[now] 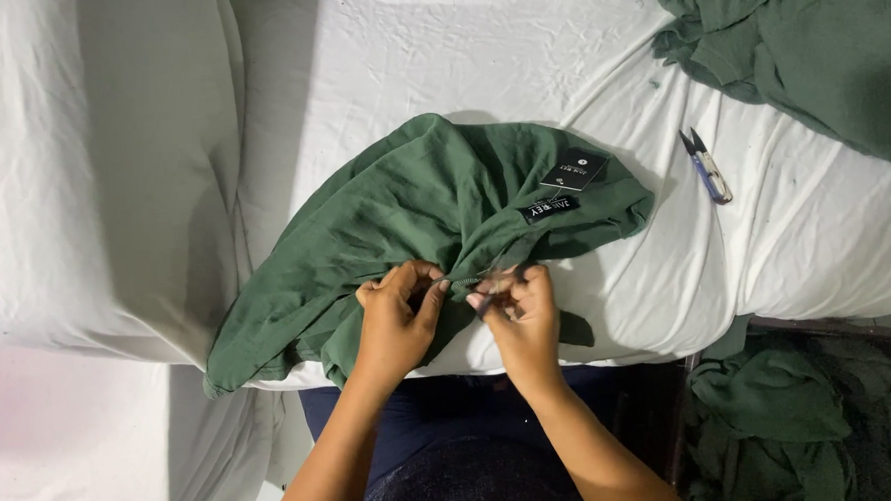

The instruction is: The person uses scissors to cut the hem and seams of a green garment laid out on a white surface. They repeatedly lift, fold, and reposition the fabric to access different areas for cutting.

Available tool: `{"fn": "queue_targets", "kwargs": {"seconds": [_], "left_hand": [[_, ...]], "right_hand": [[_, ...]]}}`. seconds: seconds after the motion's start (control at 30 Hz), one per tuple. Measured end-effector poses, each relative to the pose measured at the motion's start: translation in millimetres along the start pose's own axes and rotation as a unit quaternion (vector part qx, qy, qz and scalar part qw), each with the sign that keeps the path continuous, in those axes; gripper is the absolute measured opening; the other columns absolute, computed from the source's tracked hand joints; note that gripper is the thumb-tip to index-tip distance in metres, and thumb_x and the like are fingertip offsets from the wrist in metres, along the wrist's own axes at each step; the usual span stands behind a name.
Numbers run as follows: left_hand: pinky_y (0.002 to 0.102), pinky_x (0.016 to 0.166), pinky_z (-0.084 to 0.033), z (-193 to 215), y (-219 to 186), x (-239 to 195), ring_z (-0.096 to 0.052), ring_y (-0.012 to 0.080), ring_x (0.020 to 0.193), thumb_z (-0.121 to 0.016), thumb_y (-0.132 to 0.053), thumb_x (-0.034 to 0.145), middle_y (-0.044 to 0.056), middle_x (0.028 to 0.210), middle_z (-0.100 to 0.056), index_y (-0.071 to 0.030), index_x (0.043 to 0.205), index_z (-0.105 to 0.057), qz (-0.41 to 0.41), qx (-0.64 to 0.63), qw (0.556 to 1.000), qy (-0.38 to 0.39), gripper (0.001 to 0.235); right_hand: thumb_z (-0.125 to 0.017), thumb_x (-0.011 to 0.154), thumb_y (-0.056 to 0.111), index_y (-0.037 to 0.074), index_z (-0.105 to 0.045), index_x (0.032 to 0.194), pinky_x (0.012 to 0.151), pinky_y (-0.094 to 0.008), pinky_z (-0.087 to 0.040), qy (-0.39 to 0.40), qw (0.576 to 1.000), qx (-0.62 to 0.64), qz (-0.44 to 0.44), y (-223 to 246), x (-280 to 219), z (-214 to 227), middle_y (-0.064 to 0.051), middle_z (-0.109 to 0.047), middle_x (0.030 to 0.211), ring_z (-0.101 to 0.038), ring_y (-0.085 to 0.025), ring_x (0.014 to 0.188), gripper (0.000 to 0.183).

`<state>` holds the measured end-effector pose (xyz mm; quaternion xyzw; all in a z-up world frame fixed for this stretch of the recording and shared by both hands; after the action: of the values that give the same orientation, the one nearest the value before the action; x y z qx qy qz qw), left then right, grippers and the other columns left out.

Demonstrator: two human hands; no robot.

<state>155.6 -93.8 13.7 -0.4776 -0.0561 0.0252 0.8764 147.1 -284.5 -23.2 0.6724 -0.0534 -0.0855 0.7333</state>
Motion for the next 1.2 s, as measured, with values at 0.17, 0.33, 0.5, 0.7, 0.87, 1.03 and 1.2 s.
{"fn": "queue_targets", "kwargs": {"seconds": [0.17, 0.33, 0.5, 0.7, 0.87, 1.03, 1.2], "left_hand": [[0.037, 0.095, -0.031, 0.5, 11.7, -0.5, -0.072, 0.0239, 0.081, -0.073, -0.015, 0.093, 0.002, 0.076, -0.079, -0.016, 0.097, -0.073, 0.030, -0.042, 0.999, -0.011, 0.004], [0.036, 0.095, -0.027, -1.5, 15.5, -2.4, -0.066, 0.0155, 0.081, -0.072, -0.020, 0.093, -0.005, 0.081, -0.072, -0.019, 0.098, -0.071, 0.022, -0.039, 0.999, -0.001, 0.005], [0.036, 0.092, -0.025, 6.8, -10.1, -15.6, -0.062, 0.0087, 0.089, -0.069, -0.026, 0.091, -0.010, 0.096, -0.070, -0.022, 0.090, -0.063, -0.054, -0.024, 0.998, 0.026, 0.009], [0.040, 0.084, -0.024, 14.7, -38.6, -48.8, -0.055, 0.0133, 0.078, -0.061, -0.022, 0.084, -0.009, 0.080, -0.061, -0.020, 0.082, -0.057, -0.174, 0.061, 0.980, 0.070, 0.004], [0.041, 0.084, -0.025, 27.7, -24.9, -52.5, -0.056, 0.0144, 0.078, -0.063, -0.020, 0.077, -0.009, 0.073, -0.059, -0.019, 0.075, -0.057, -0.153, 0.131, 0.979, 0.017, 0.006], [0.041, 0.091, -0.027, 34.3, -50.4, -42.3, -0.060, 0.0198, 0.092, -0.063, -0.041, 0.087, -0.002, 0.097, -0.064, -0.017, 0.103, -0.063, -0.142, 0.264, 0.951, -0.083, 0.029], [0.042, 0.096, -0.030, -8.2, -90.4, -19.8, -0.058, 0.0264, 0.121, -0.070, -0.058, 0.088, 0.006, 0.131, -0.065, -0.014, 0.128, -0.064, -0.209, 0.265, 0.940, -0.048, 0.059]], "right_hand": [[-0.073, 0.086, -0.008, 0.011, -0.048, 0.110, 0.069, -0.024, -0.053, -0.001, 0.947, 0.306, -0.099, -24.6, -7.0, 20.3, -0.009, -0.066, 0.084, -0.066, -0.016, 0.071, 0.040], [-0.067, 0.092, -0.001, 0.008, -0.046, 0.103, 0.055, -0.031, -0.047, 0.043, 0.958, 0.261, -0.111, -35.8, -28.2, 40.1, -0.009, -0.053, 0.061, -0.050, -0.017, 0.048, 0.026], [-0.062, 0.093, -0.004, 0.011, -0.040, 0.105, 0.076, -0.033, -0.056, -0.047, 0.987, 0.146, -0.039, -22.1, -15.8, 70.1, -0.016, -0.059, 0.086, -0.063, -0.019, 0.060, 0.029], [-0.068, 0.093, 0.016, 0.010, -0.036, 0.106, 0.082, -0.043, -0.061, -0.142, 0.968, 0.187, -0.088, -14.7, 30.7, 97.9, -0.022, -0.065, 0.113, -0.072, -0.033, 0.093, 0.034], [-0.078, 0.081, 0.006, 0.014, -0.046, 0.100, 0.082, -0.042, -0.055, -0.191, 0.924, 0.300, -0.142, -39.5, 49.8, 92.8, -0.006, -0.064, 0.099, -0.064, -0.020, 0.096, 0.039], [-0.072, 0.085, -0.003, 0.011, -0.046, 0.099, 0.078, -0.041, -0.060, -0.166, 0.932, 0.305, -0.103, -29.7, 42.9, 87.5, -0.011, -0.061, 0.090, -0.064, -0.022, 0.081, 0.033], [-0.070, 0.089, -0.002, 0.013, -0.044, 0.103, 0.082, -0.042, -0.061, -0.143, 0.941, 0.296, -0.083, -14.7, 19.5, 82.6, -0.007, -0.058, 0.079, -0.064, -0.023, 0.069, 0.034]]}}
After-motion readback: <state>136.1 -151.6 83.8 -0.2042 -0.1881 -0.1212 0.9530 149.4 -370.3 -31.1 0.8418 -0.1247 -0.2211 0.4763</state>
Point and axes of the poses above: each hand's wrist, its own x-axis towards the middle knuckle, its own z-axis out of the back of the hand, y = z × x, the point moved 10 cm from there along x, towards the middle knuckle
